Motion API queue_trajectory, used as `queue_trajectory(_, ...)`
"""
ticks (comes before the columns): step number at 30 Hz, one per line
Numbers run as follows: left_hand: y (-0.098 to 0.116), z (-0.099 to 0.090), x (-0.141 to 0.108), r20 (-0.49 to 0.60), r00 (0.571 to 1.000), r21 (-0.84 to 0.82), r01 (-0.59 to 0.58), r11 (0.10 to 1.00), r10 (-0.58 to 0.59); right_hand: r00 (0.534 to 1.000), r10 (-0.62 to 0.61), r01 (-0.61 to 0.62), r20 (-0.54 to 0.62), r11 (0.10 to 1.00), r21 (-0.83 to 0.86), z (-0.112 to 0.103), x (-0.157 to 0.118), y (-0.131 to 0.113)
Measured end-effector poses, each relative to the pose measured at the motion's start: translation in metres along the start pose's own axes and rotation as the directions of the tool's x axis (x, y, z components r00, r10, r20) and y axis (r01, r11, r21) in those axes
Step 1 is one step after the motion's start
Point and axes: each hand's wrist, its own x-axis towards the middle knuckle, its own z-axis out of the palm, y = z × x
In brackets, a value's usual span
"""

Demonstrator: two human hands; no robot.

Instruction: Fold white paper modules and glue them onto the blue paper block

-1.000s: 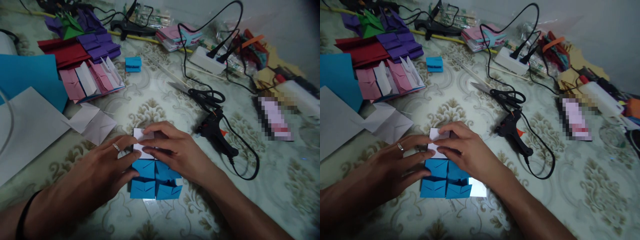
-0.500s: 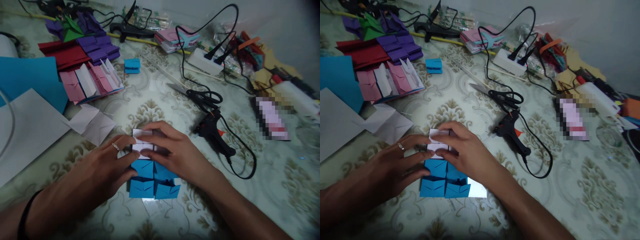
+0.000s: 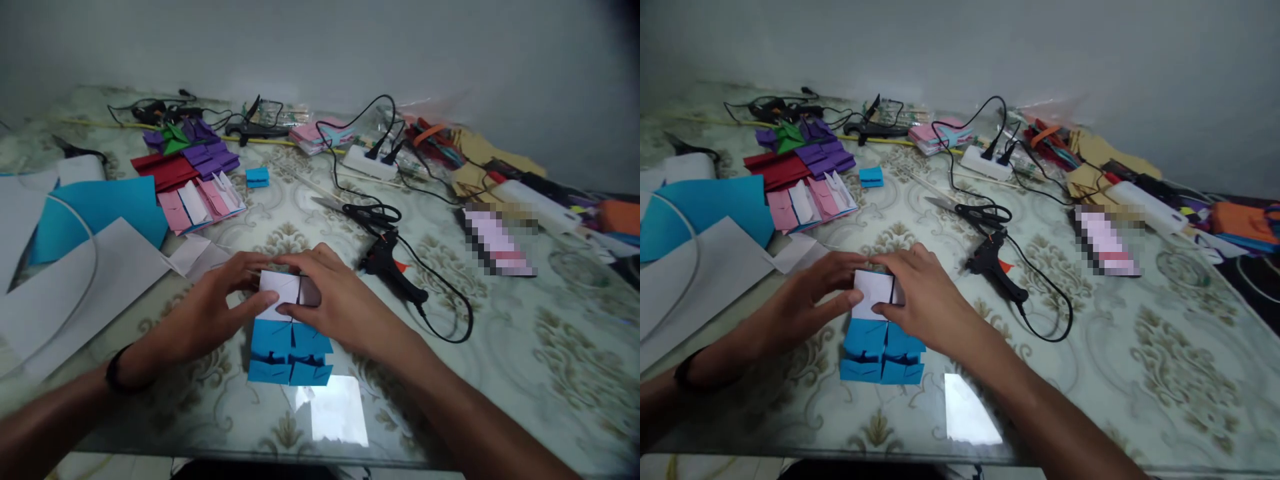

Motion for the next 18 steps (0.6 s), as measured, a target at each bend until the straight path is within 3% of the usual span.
queue_trajectory(3,0.014,0.000,0.004,0.099,0.983,0.035,0.151,0.988,-0.154,0.998,-0.065,0.066,-0.028,0.997,0.033,-0.007,-0.007,-0.010)
queue_trajectory(6,0.020,0.004,0.003,0.100,0.979,-0.014,0.180,0.984,-0.178,0.996,-0.078,0.082,-0.050,0.993,0.085,-0.015,-0.017,-0.013)
queue_trajectory(11,0.020,0.010,0.002,0.079,0.973,-0.142,0.224,0.964,-0.215,0.992,0.123,-0.113,-0.009,0.934,0.338,-0.026,-0.030,-0.004)
queue_trajectory(15,0.019,0.014,0.000,0.085,0.968,-0.206,0.250,0.946,-0.237,0.996,0.088,-0.074,-0.003,0.855,0.513,-0.024,-0.035,0.005)
queue_trajectory(18,0.019,0.015,-0.003,0.080,0.956,-0.244,0.293,0.925,-0.282,0.988,0.152,-0.123,-0.009,0.832,0.541,-0.016,-0.038,0.008)
